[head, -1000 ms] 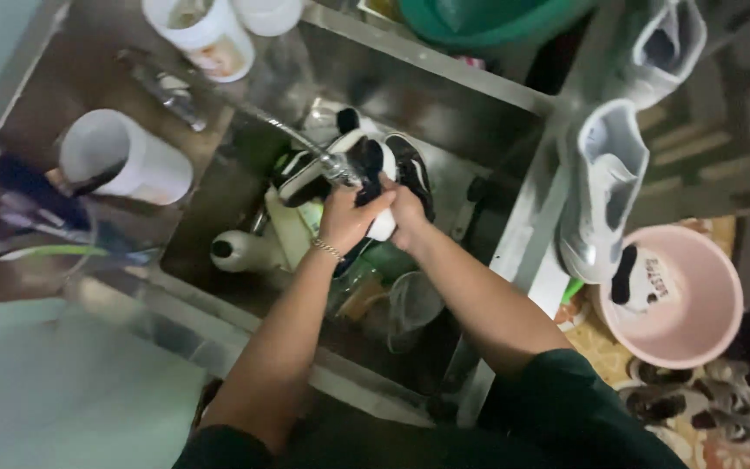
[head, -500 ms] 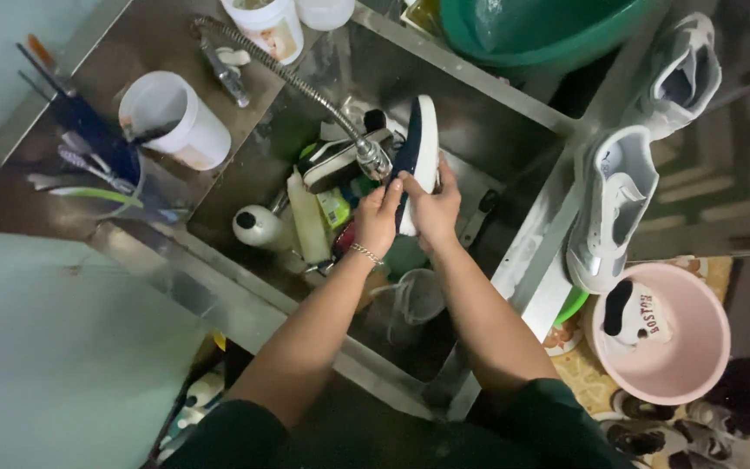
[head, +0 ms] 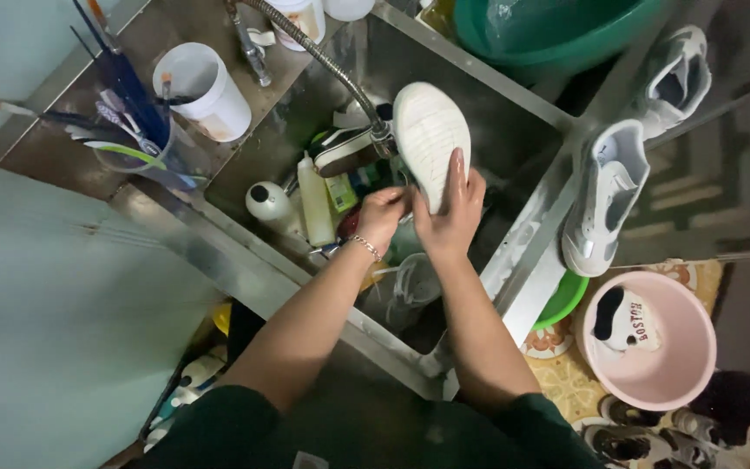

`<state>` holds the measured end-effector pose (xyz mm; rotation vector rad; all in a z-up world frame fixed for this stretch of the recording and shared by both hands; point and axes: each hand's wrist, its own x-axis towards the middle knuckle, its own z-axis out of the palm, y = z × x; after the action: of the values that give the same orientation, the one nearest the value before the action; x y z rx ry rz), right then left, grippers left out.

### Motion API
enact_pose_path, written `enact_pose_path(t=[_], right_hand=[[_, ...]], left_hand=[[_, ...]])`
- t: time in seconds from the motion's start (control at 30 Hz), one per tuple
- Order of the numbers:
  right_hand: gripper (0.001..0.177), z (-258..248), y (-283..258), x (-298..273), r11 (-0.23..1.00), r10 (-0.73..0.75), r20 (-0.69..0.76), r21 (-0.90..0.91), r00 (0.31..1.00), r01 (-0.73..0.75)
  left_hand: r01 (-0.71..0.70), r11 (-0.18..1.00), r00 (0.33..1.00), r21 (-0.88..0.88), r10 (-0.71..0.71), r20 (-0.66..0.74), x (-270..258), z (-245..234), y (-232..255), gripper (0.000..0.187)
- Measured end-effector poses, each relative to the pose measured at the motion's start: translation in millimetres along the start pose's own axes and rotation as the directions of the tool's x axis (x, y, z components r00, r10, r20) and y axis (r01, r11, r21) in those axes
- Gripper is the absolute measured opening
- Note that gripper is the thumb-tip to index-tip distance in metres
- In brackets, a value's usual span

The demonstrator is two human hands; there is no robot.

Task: The person scrubs a white sneaker with a brush and cleaning solution over a sink, then rinses it under running water. They continue to scrub the shoe with a blue sponge, focusing on the sole and sides, and rinse it again before placing it in a green basin.

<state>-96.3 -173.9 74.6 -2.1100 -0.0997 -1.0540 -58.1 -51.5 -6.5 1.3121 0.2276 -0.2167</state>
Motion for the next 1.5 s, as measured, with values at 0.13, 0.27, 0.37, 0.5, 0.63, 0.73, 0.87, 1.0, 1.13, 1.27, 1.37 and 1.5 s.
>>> enact_pose_path(t=[0.13, 0.27, 0.37, 0.5, 0.63, 0.73, 0.87, 1.0, 1.13, 1.27, 1.37, 1.5], right_hand=[[0.106, -9, 0, -29, 0.986, 0.11, 0.004, 0.127, 0.994, -0.109], [0.076, 1, -5, -52, 0.374, 0.801, 0.319, 0.394, 0.507, -0.84], [0.103, 31, -19, -33, -0.255, 0.686, 0.727, 0.276, 0.028, -0.927], [0.059, 91, 94, -88, -0.215, 0.737, 0.676, 0.229, -0.004, -0.949], [0.057, 104, 95, -63, -0.16, 0.668, 0.741, 0.233, 0.069, -0.959], [0.072, 97, 71, -46, -0.157, 0.666, 0.745, 0.182, 0.032, -0.971], [0.071, 99, 61, -33, -0.205, 0.69, 0.724, 0.222, 0.02, -0.953], [0.079, 85, 32, -4, -0.248, 0.673, 0.739, 0.212, -0.01, -0.945], [0.103, 58, -24, 49, -0.105, 0.699, 0.715, 0.142, 0.029, -0.984], [0.079, 67, -2, 39, 0.05, 0.765, 0.64, 0.057, 0.075, -0.997], [0.06, 85, 25, 22, 0.205, 0.782, 0.602, -0.003, 0.162, -0.979], [0.036, 89, 26, 26, 0.217, 0.798, 0.547, 0.132, 0.254, -0.967]], left_hand=[[-0.066, 0.918, 0.998, 0.39, 0.069, 0.007, -21, -23, -6, 0.03], [-0.33, 0.714, 0.937, 0.617, 0.326, 0.125, -53, -45, 13, 0.02], [-0.657, 0.151, 0.705, 0.738, 0.47, 0.531, -59, -57, 0, 0.016], [-0.707, 0.092, 0.613, 0.701, 0.572, 0.544, -52, -54, 8, 0.019], [-0.508, 0.557, 0.83, 0.657, 0.522, 0.199, -64, -63, 54, 0.019], [-0.167, 0.785, 0.966, 0.596, 0.252, -0.06, -55, -63, 70, 0.048], [0.241, 0.826, 0.969, 0.509, -0.235, -0.077, -21, -56, 78, 0.104], [0.236, 0.867, 0.971, 0.439, -0.227, -0.074, 15, -48, 78, 0.114], [0.147, 0.821, 0.989, 0.552, -0.109, -0.101, 60, -51, 18, 0.072], [0.15, 0.777, 0.988, 0.612, -0.102, -0.113, 65, -56, 7, 0.052], [0.186, 0.769, 0.983, 0.612, -0.139, -0.124, 57, -59, 15, 0.067], [0.17, 0.774, 0.985, 0.61, -0.153, -0.081, 55, -62, 16, 0.081]])
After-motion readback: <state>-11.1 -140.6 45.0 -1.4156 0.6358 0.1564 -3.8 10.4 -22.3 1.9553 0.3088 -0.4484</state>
